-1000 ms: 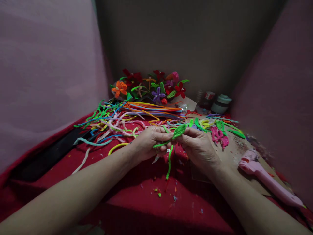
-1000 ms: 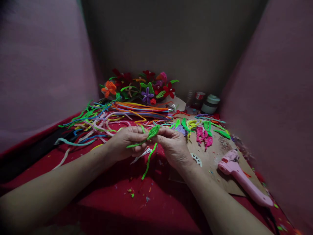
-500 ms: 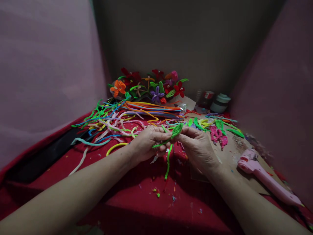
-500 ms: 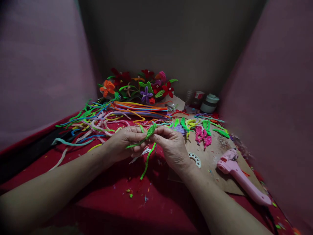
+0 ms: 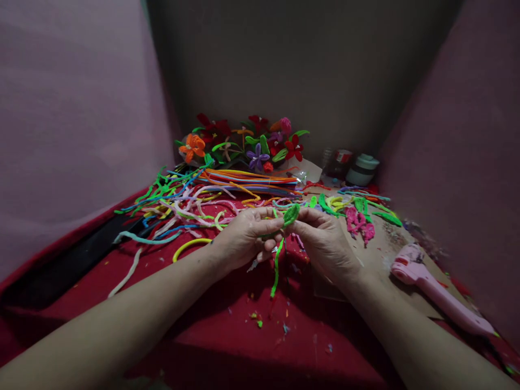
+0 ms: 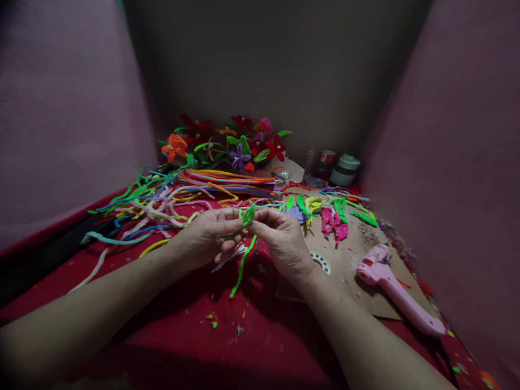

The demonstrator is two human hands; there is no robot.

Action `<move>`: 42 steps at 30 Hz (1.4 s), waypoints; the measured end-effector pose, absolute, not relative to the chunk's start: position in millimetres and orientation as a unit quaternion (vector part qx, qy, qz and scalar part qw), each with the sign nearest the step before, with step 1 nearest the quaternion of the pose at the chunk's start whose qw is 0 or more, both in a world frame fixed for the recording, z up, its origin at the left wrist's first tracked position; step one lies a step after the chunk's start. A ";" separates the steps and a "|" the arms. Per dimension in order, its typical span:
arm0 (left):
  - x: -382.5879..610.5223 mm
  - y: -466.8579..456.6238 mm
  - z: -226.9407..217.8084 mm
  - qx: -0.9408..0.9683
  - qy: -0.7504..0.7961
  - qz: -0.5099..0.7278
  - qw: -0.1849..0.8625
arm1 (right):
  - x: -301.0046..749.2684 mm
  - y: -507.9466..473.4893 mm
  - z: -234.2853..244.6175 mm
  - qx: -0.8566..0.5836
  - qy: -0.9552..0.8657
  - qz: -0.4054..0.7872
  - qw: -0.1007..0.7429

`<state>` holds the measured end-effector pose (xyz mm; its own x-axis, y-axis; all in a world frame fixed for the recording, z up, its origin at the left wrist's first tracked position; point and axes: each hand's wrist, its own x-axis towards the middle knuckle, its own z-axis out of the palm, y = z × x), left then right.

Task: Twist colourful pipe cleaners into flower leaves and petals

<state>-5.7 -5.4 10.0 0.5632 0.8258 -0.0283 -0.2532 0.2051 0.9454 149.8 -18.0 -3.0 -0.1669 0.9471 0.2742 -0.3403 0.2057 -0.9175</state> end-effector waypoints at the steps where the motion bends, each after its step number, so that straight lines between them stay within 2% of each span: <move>1: -5.0 -6.3 10.4 0.513 0.290 0.392 0.706 | 149.7 -17.8 -2.9 -0.292 -0.520 0.559 0.576; 6: -1.9 -12.3 13.2 0.570 0.329 0.468 0.590 | 149.1 -15.7 -7.6 -0.306 -0.523 0.544 0.581; 17: 1.4 -15.6 12.6 0.664 0.378 0.433 0.479 | 149.8 -18.1 -9.0 -0.315 -0.548 0.533 0.563; 25: 0.4 -11.7 -2.6 0.773 0.447 0.398 0.211 | 142.3 -18.5 -13.6 -0.399 -0.604 0.415 0.551; 28: 1.8 -12.4 3.1 0.774 0.440 0.399 0.217 | 141.3 -18.2 -14.3 -0.393 -0.605 0.410 0.557; 36: -0.7 -5.3 12.2 0.734 0.440 0.385 0.345 | 142.1 -18.2 -10.9 -0.402 -0.617 0.408 0.540; 42: -2.1 -5.6 14.7 0.767 0.479 0.315 0.289 | 142.0 -20.7 -12.2 -0.430 -0.628 0.398 0.512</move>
